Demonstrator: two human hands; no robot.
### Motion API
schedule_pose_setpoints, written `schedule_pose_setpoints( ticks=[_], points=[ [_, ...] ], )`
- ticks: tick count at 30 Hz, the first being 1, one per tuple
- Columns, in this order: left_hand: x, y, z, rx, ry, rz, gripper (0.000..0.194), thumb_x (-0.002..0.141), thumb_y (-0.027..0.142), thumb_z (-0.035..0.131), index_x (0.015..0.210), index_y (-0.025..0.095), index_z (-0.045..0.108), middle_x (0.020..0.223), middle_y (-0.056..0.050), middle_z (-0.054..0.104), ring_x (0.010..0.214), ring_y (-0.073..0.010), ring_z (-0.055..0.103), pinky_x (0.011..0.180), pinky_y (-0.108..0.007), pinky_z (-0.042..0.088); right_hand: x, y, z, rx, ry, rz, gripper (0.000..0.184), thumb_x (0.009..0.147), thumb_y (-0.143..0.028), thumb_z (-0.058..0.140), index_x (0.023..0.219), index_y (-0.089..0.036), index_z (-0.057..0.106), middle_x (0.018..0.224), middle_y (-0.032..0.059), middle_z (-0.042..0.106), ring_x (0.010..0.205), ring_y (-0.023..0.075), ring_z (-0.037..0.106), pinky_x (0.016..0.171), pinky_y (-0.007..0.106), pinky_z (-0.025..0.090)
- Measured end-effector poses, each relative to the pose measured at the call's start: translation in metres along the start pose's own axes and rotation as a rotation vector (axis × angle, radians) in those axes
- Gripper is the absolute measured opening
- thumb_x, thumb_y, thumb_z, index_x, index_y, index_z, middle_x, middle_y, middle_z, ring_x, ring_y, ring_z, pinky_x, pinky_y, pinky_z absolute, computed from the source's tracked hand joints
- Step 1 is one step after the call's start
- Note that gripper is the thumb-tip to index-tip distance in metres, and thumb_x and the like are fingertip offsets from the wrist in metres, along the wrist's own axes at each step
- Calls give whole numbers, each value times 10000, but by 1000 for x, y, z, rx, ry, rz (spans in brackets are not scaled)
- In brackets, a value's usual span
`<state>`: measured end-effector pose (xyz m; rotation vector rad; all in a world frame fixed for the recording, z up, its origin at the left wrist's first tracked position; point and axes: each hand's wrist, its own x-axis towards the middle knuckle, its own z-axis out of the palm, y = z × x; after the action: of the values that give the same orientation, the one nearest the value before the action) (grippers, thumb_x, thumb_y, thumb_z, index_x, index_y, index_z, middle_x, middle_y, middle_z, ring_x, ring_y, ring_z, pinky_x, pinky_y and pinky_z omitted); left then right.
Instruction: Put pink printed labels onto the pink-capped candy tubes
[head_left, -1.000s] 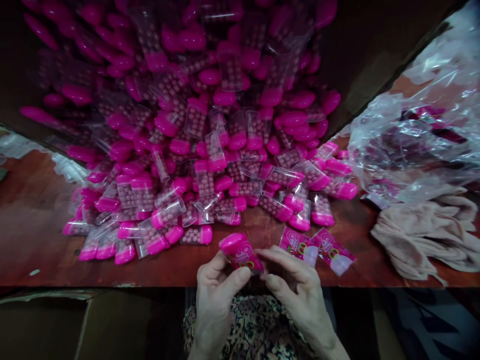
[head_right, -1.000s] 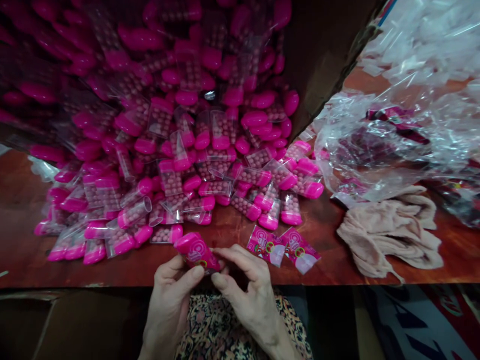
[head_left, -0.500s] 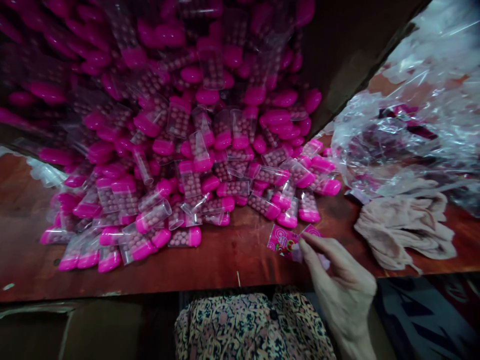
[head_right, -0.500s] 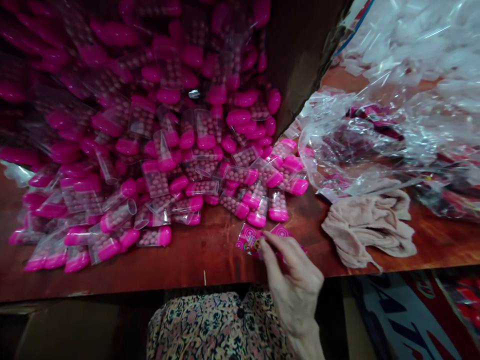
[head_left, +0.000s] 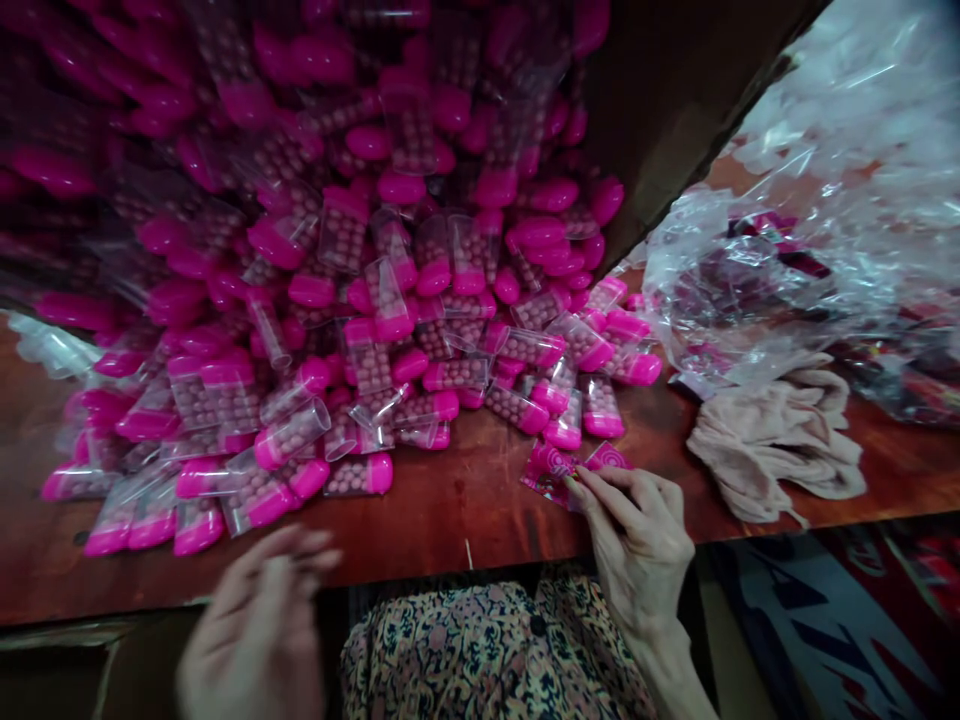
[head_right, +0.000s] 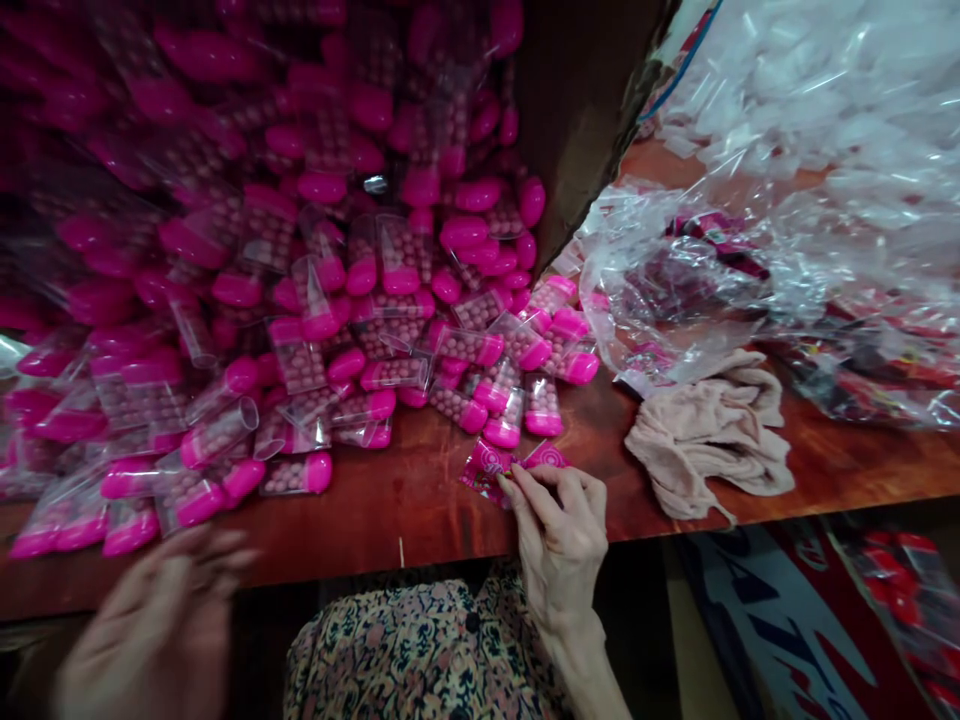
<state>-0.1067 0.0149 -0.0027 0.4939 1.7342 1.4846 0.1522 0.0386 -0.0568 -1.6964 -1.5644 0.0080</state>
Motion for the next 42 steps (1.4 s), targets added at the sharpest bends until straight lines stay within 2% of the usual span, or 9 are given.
schedule_pose_setpoints(
  ticks=[5, 7, 10, 15, 20, 25, 27, 34, 42],
  points=[
    [-29, -17, 83, 27, -542, -170, 273, 632, 249, 757, 884, 155, 713, 838, -85, 729, 753, -182, 662, 703, -267, 528, 3, -17, -8, 85, 39, 32, 207, 807, -158, 631, 965, -269, 706, 793, 32, 612, 779, 194, 510, 704, 358, 452],
    [-36, -20, 100, -41, -671, -225, 385, 574, 217, 793, 946, 173, 706, 857, -74, 727, 775, -186, 656, 710, -270, 522, 0, -28, -10, 173, 9, 24, 253, 793, -122, 636, 977, -284, 699, 804, 25, 613, 785, 190, 525, 708, 356, 456],
    [-36, -20, 108, -46, -754, -229, 184, 666, 230, 740, 843, 183, 727, 750, -23, 693, 710, -143, 617, 683, -233, 490, -6, -43, -10, 322, -71, 27, 321, 784, -84, 623, 1025, -288, 680, 836, 27, 613, 816, 191, 552, 720, 353, 476],
    [-27, -21, 98, 60, -779, -69, 137, 798, 214, 615, 838, 188, 743, 843, -35, 670, 818, -163, 594, 754, -246, 452, -11, -50, -6, 518, -193, 233, 408, 759, -146, 677, 1146, -256, 615, 1031, 59, 619, 912, 199, 612, 763, 324, 534],
    [-23, -22, 91, 98, -810, -59, 131, 764, 202, 649, 664, 171, 729, 646, -4, 582, 644, -122, 511, 616, -222, 402, -10, -50, -2, 649, -287, 308, 152, 757, -157, 675, 888, -230, 700, 795, 24, 654, 732, 168, 634, 638, 272, 553],
    [-18, -18, 88, 141, -805, -37, 131, 734, 190, 672, 617, 155, 722, 604, -8, 575, 598, -119, 488, 565, -225, 375, -4, -46, -5, 720, -378, 387, 358, 716, -191, 722, 1060, -272, 665, 1094, 56, 627, 973, 207, 618, 793, 313, 543],
    [-16, -18, 86, 136, -793, -47, 107, 708, 185, 695, 609, 157, 723, 590, -12, 596, 576, -123, 504, 554, -232, 383, -1, -44, -6, 836, -479, 377, 251, 741, -189, 703, 980, -264, 695, 974, 40, 670, 897, 188, 645, 750, 284, 546],
    [-11, -26, 81, 71, -661, -110, 172, 638, 195, 744, 495, 151, 659, 468, 25, 535, 471, -90, 452, 485, -210, 356, -4, -56, 2, 834, -435, 328, 86, 780, -168, 650, 747, -209, 718, 580, -17, 596, 516, 108, 570, 463, 180, 458],
    [-1, -29, 71, -123, -422, -185, 100, 616, 233, 774, 612, 160, 706, 564, 19, 620, 540, -88, 520, 540, -187, 428, 4, -70, 15, 768, -489, 268, 134, 799, -253, 645, 918, -229, 701, 776, -1, 688, 693, 137, 647, 621, 195, 518]
  ],
)
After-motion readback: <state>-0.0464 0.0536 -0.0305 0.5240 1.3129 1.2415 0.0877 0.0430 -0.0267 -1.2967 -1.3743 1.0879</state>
